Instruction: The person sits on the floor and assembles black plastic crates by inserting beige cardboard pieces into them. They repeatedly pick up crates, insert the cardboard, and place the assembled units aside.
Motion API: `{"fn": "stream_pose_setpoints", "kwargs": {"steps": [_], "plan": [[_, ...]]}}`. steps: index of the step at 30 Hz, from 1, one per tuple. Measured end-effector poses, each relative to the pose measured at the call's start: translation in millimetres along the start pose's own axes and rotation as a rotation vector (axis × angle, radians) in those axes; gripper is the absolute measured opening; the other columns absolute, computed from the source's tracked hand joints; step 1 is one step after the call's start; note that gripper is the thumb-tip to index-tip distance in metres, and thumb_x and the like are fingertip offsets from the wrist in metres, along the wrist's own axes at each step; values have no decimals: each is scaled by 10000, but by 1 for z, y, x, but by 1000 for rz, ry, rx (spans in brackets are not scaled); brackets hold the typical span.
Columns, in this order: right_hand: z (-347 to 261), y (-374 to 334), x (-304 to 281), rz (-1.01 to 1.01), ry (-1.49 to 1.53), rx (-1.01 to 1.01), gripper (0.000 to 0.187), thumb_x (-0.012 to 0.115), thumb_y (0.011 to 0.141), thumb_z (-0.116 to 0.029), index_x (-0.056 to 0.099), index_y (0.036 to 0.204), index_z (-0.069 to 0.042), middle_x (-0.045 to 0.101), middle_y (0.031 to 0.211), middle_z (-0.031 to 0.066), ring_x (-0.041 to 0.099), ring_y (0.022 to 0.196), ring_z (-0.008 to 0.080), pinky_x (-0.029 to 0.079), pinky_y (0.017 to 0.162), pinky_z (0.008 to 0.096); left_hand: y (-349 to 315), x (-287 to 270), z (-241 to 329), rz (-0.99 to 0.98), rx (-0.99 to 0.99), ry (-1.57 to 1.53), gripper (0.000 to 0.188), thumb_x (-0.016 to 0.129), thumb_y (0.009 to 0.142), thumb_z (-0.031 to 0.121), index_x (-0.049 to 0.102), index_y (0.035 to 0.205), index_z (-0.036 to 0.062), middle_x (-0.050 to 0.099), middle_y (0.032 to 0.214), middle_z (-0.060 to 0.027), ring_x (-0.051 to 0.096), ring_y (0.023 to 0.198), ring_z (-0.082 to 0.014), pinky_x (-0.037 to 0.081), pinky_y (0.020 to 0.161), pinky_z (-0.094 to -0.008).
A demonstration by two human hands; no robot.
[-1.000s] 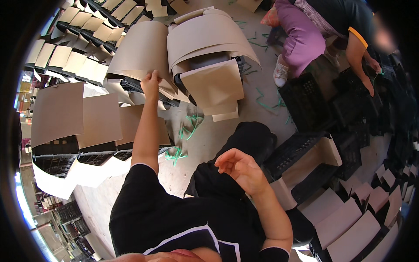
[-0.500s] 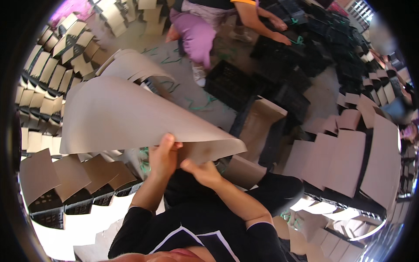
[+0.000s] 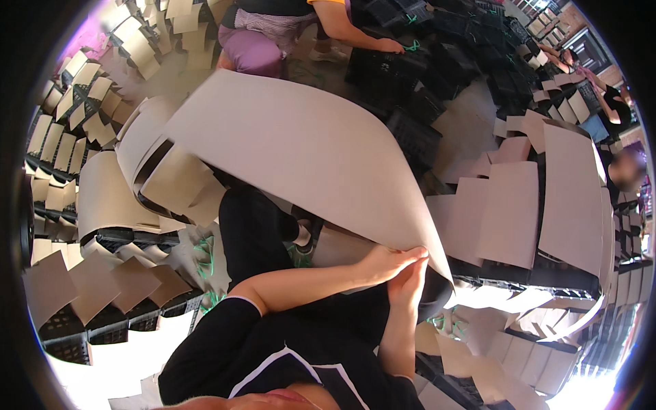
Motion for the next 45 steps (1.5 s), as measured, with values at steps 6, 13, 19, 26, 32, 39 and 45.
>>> {"fn": "stream_pose_setpoints", "kwargs": {"steps": [6, 13, 19, 26, 32, 39, 45], "plan": [[-56, 48, -43, 200, -38, -258, 226, 452, 953, -232, 569, 1018, -50, 539, 1215, 152, 532, 1077, 255, 411, 952, 384, -13, -29, -13, -97, 76, 412, 134, 566, 856, 45, 647, 959, 17, 650, 884, -55, 611, 826, -169, 472, 750, -285], [-24, 57, -76, 294, -614, -66, 224, 499, 927, -164, 615, 975, 21, 644, 1013, 143, 600, 908, 168, 457, 813, 263, 31, -144, 88, 379, 533, 1610, 854, 729, 689, 179, 259, 1400, 141, 295, 1388, -207, 318, 1228, -400, 294, 990, -506], [45, 62, -74, 62, -561, 359, 244, 517, 923, -173, 606, 1041, 21, 647, 960, 84, 610, 817, 136, 489, 728, 243, 69, -210, -11, -61, -178, 1565, 1068, 769, 618, 275, 101, 1449, 201, 31, 1498, -196, 207, 1299, -497, 252, 1016, -603], [141, 51, -49, -116, -264, 646, 392, 511, 941, -239, 489, 1238, 15, 593, 1117, 132, 591, 977, 181, 480, 869, 288, 69, -218, -43, 7, 58, 1705, 749, 478, 771, 4, 174, 1441, 142, 113, 1478, -234, 300, 1241, -513, 358, 950, -550], [124, 70, 22, -77, 7, 473, 590, 537, 919, -322, 303, 1365, -15, 459, 1289, 72, 422, 1188, 174, 337, 1001, 358, 51, -150, -6, -16, 219, 1720, 823, 611, 748, 243, 185, 1438, 105, 184, 1464, -233, 321, 1246, -494, 367, 941, -543], [83, 78, -62, 324, -133, 42, 458, 528, 914, -331, 388, 1284, -100, 435, 1277, 88, 425, 1179, 222, 391, 956, 372, 20, -118, -7, -269, 202, 1397, 768, 636, 795, 340, 243, 1420, 128, 166, 1484, -175, 176, 1345, -424, 203, 1046, -566], [14, 55, -109, 411, -149, -50, 407, 500, 925, -316, 441, 1279, -124, 509, 1238, 65, 508, 1123, 226, 466, 888, 407, 32, -189, -49, 159, 82, 1475, 684, 542, 847, 373, 246, 1415, 131, 179, 1471, -197, 156, 1341, -432, 166, 1043, -592]]}}
Point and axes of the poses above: each hand's wrist, its own y-axis towards the middle knuckle, its own x-axis out of the palm, z = x × y, the point moved 4 cm from there along y, towards the middle knuckle
